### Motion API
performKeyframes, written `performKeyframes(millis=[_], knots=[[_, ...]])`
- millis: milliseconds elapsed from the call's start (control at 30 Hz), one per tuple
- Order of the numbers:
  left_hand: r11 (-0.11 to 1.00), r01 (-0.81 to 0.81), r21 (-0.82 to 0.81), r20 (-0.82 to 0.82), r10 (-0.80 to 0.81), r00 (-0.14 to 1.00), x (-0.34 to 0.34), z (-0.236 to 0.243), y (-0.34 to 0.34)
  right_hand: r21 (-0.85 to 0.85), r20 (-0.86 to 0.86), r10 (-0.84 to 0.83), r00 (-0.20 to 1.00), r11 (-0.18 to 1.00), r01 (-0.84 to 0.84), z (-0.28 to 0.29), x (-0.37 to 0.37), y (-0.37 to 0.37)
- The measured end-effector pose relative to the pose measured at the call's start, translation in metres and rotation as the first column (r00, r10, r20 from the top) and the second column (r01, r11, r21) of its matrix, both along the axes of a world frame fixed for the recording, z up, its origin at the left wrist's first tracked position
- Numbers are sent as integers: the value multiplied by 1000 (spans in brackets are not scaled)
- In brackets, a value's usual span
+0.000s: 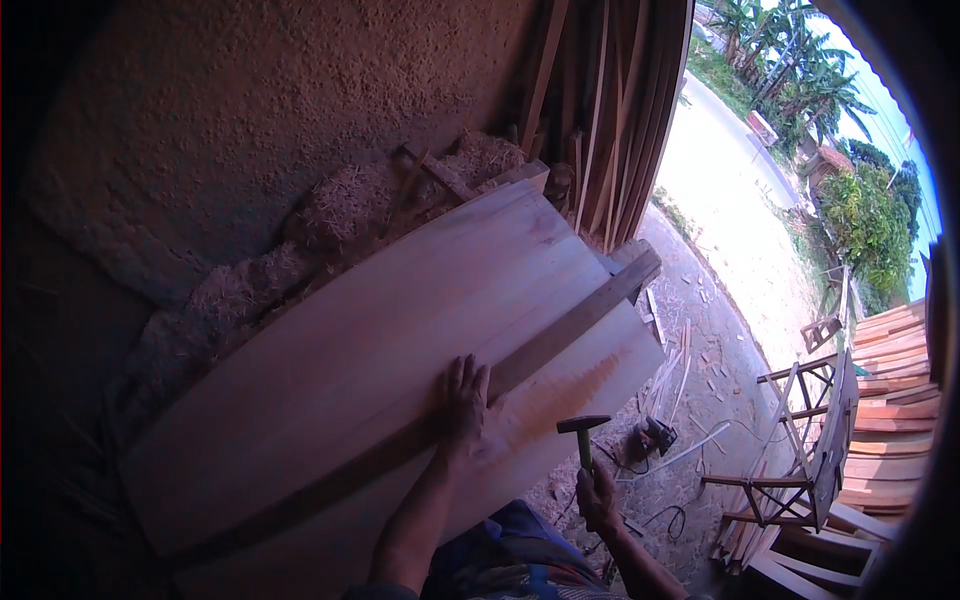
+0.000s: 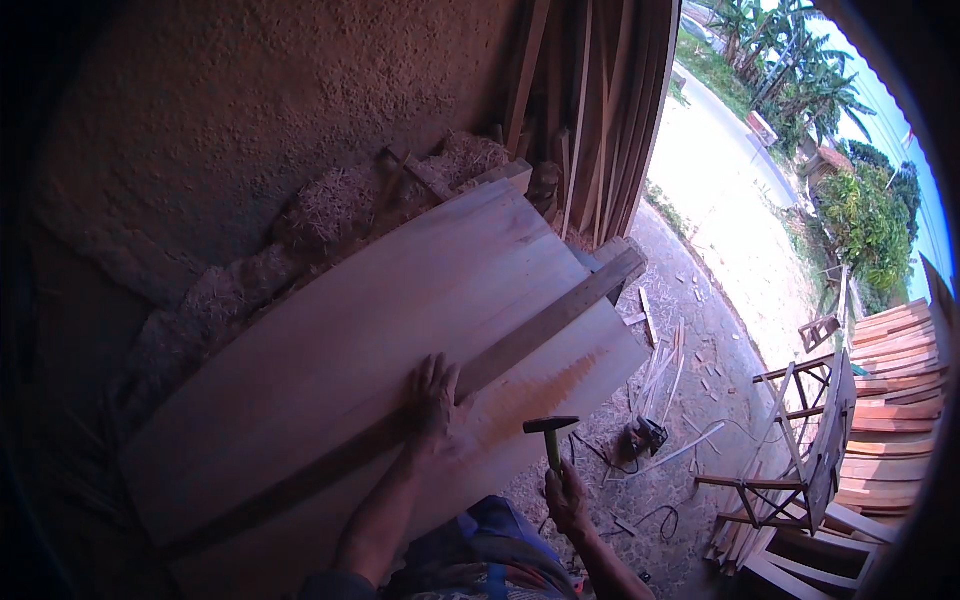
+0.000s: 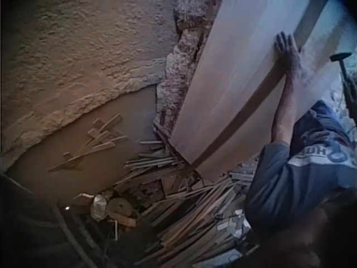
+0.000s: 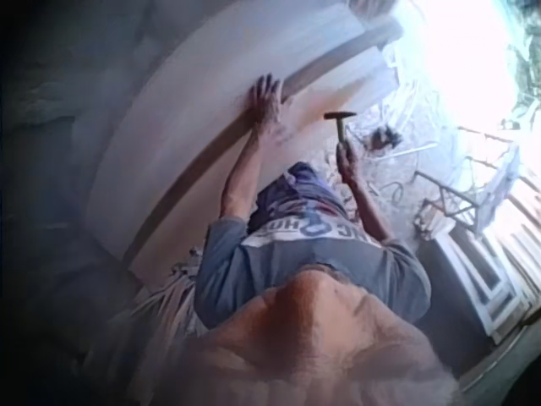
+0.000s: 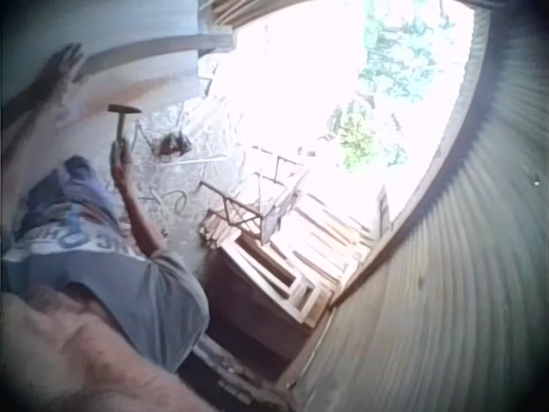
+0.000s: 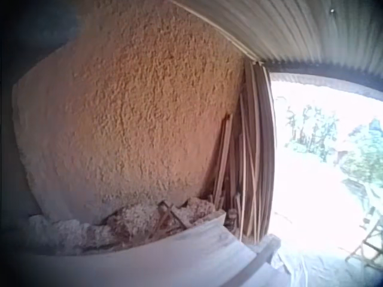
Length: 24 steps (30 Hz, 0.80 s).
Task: The person marks measurements on a large wooden board with a pencil, uses a hammer to fix a wooden guide rail onto the board, and then uses a handheld router to cut along the edge of the guide.
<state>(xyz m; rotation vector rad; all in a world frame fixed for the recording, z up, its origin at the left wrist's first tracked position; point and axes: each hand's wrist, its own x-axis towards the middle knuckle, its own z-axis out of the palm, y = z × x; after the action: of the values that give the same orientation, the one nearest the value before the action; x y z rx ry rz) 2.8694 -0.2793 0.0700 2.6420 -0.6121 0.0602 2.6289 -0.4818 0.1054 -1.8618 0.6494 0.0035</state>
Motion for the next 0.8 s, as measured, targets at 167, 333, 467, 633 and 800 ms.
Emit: performKeyframes(millis=[167,333,467,633,800], knots=[[999,-8,34,38,7,999,4,14,-35,102,18,-171,985,981,168,15,56,-53],[998,-26,57,-20,27,999,7,14,-35,164,151,-282,947,952,258,8,129,-97],[998,-24,51,-76,28,997,7,14,-41,-7,85,-241,967,970,242,-10,168,-150],[999,-37,37,-93,40,995,7,7,-42,-399,49,24,998,917,-2,2,213,-186],[1000,-3,11,-130,4,991,14,11,-42,-364,36,110,993,927,-89,7,240,-213]])
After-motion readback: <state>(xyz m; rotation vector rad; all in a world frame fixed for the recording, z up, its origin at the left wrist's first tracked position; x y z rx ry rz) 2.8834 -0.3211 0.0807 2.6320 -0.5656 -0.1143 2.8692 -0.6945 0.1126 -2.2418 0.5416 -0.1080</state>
